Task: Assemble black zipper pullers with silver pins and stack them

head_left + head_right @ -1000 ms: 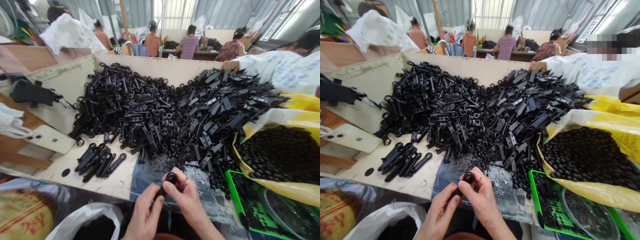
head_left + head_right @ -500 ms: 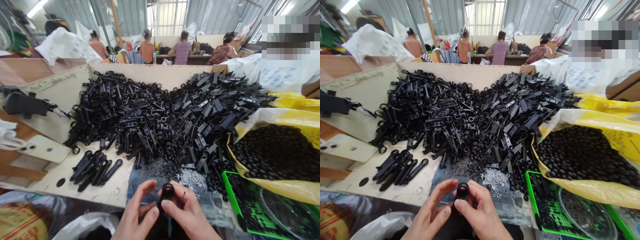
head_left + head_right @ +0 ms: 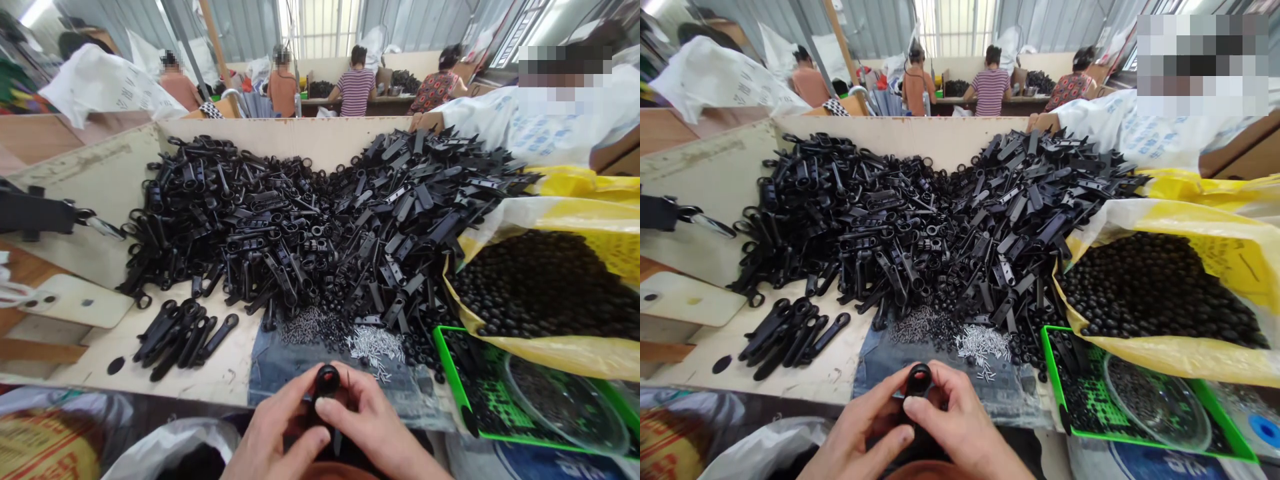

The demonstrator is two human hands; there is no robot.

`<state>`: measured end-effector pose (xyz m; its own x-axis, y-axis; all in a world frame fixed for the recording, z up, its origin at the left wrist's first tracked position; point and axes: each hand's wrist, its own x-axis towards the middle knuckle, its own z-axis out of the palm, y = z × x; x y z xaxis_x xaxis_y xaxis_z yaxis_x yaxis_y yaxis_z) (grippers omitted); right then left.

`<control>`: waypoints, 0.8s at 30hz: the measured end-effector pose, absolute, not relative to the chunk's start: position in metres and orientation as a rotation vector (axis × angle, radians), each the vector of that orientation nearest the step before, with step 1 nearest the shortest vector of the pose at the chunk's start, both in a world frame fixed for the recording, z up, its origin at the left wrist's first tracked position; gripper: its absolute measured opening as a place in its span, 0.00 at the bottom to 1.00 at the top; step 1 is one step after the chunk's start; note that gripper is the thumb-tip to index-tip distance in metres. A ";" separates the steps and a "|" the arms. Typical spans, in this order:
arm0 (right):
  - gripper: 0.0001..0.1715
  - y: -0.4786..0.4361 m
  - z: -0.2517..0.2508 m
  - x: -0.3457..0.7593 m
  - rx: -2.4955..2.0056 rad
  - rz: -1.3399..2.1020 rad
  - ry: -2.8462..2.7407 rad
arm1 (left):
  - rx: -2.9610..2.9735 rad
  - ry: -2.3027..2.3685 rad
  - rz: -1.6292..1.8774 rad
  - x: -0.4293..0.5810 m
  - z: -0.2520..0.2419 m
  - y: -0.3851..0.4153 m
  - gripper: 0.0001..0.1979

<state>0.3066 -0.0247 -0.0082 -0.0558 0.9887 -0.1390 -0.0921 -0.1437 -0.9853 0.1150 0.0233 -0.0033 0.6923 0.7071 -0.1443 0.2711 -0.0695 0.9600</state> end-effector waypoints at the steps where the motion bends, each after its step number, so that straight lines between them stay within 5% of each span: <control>1: 0.14 -0.024 -0.008 0.308 -1.176 1.491 -1.053 | 1.644 0.790 0.415 0.116 -0.002 0.025 0.25; 7: 0.19 -0.019 -0.001 0.302 -1.080 1.633 -0.867 | 1.428 0.838 0.527 0.120 -0.007 0.021 0.22; 13: 0.11 -0.031 0.007 0.299 -1.306 1.433 -1.125 | 1.239 0.708 0.410 0.117 -0.003 0.014 0.30; 24: 0.13 -0.049 0.003 0.291 -1.300 1.416 -0.998 | 1.505 0.825 0.342 0.111 0.005 0.005 0.26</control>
